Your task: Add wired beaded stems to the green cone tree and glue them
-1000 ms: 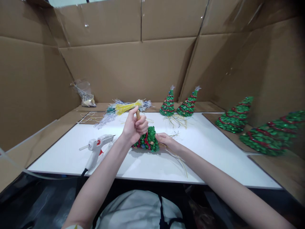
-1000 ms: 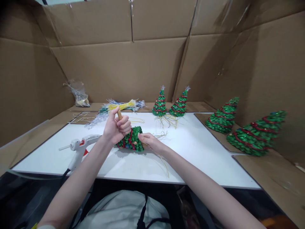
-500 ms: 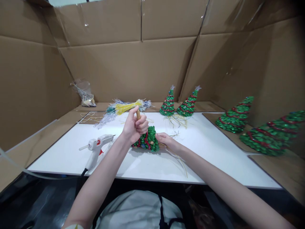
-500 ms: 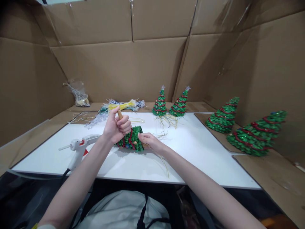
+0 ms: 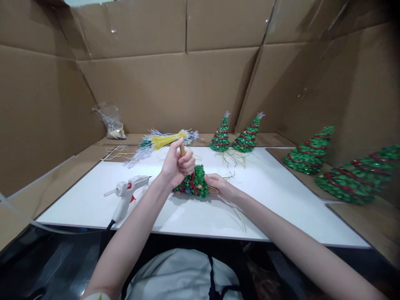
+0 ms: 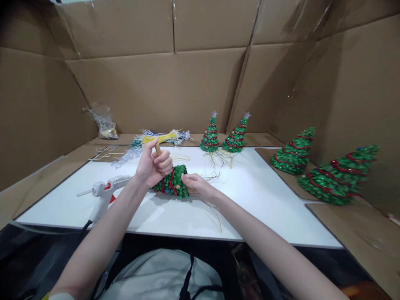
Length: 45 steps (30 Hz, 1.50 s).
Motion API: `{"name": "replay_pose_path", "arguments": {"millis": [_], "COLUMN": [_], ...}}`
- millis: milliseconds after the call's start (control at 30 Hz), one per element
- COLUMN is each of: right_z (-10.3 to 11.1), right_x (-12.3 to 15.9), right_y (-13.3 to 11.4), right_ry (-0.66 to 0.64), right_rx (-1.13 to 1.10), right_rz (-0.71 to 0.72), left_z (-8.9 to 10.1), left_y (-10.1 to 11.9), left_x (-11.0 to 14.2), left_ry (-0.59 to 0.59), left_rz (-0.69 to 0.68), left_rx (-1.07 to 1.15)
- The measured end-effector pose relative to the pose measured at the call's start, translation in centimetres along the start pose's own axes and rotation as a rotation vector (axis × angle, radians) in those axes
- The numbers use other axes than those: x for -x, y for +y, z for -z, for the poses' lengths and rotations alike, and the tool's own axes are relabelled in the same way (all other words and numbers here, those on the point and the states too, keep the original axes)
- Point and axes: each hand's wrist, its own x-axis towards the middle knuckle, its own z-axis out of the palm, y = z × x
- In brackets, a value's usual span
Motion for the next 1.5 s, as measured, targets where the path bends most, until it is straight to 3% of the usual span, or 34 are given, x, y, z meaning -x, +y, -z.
{"name": "replay_pose_path", "arguments": {"millis": [1500], "right_z": [-0.5], "right_x": [-0.1], "right_y": [-0.3], "right_ry": [-0.007], "right_rx": [0.04], "right_rz": [0.021], "left_z": [-1.7], "left_y": [-0.4], "left_x": [-0.8], "left_ry": [0.036], "left_rz": [0.073], "left_rx": [-0.167]}}
